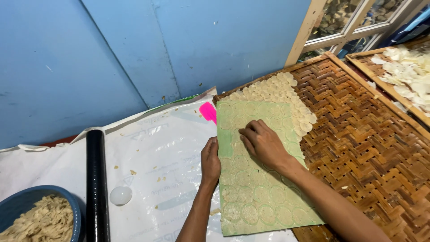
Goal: Placing small circles of cracker dough onto a woven drying tray.
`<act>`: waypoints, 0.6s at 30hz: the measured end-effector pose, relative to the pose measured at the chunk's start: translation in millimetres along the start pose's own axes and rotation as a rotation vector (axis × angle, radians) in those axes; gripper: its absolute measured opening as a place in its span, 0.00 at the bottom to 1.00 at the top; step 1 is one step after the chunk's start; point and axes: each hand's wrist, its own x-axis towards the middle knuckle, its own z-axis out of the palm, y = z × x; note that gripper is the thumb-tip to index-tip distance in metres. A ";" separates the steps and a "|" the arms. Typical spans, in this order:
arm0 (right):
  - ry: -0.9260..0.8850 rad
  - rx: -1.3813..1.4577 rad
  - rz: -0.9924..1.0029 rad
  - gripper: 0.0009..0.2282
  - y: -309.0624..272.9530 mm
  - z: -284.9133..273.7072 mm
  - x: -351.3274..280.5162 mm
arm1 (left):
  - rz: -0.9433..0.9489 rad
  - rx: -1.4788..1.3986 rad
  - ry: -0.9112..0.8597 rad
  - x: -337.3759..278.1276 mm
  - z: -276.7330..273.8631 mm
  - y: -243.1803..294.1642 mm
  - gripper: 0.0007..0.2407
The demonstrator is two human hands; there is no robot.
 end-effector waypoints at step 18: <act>-0.004 0.131 0.140 0.07 -2.2 -0.2 2.4 | -0.044 0.106 0.046 -4.1 5.8 5.7 0.13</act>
